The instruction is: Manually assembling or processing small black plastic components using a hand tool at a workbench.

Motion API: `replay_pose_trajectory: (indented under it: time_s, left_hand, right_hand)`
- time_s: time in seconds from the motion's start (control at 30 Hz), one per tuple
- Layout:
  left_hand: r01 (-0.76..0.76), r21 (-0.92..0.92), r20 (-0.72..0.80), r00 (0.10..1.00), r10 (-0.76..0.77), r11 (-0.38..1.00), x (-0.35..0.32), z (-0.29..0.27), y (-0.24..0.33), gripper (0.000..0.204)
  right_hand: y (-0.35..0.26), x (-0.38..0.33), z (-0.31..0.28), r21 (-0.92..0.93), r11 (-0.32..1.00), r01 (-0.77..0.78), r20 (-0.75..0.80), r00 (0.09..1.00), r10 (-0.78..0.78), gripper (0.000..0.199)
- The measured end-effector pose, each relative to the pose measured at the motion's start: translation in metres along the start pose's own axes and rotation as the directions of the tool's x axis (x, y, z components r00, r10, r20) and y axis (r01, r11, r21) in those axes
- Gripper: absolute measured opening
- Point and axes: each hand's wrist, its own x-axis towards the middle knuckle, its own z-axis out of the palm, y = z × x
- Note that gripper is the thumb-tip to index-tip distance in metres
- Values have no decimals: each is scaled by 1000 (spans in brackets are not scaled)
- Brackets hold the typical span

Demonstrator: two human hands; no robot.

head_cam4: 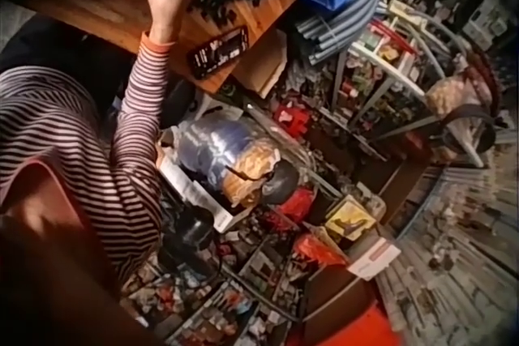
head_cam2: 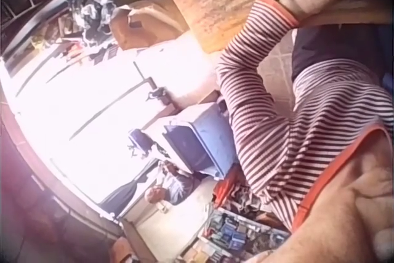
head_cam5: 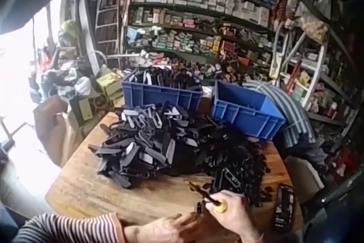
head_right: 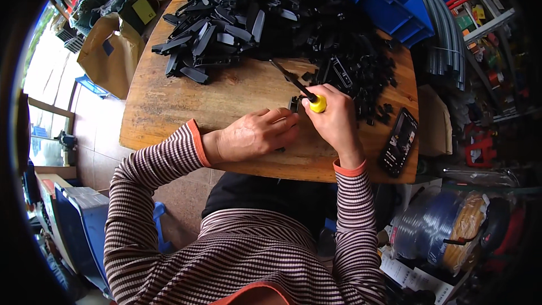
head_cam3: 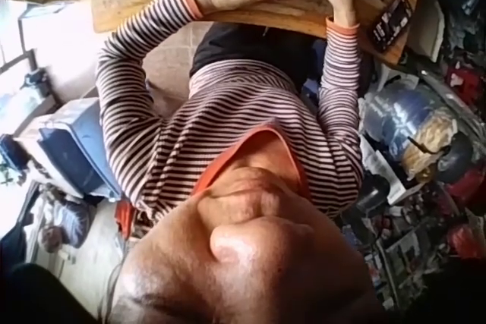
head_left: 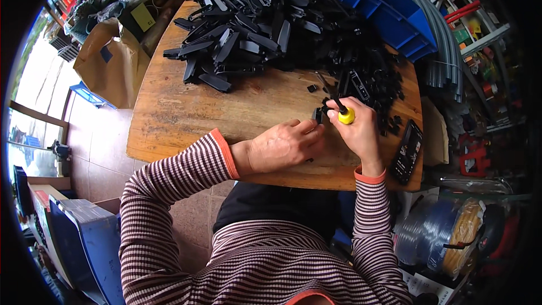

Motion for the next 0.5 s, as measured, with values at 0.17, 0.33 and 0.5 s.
replay_pose_trajectory:
  time_s: [0.17, 0.33, 0.5]
  left_hand:
    - [9, -11, -14, 1000, -9, 1000, -9, -1, -4, 36]
    - [13, -9, -13, 1000, -13, 1000, -10, 1, -5, 34]
    - [18, -16, -8, 1000, -18, 1000, -12, -2, -5, 32]
  right_hand:
    - [-5, -1, 12, 14, 1000, -4, -10, 1000, 4, 13]
    - [-10, 3, 22, -128, 981, 142, -41, 988, -149, 16]
    - [-9, 2, 29, -244, 943, 226, -40, 969, -242, 21]
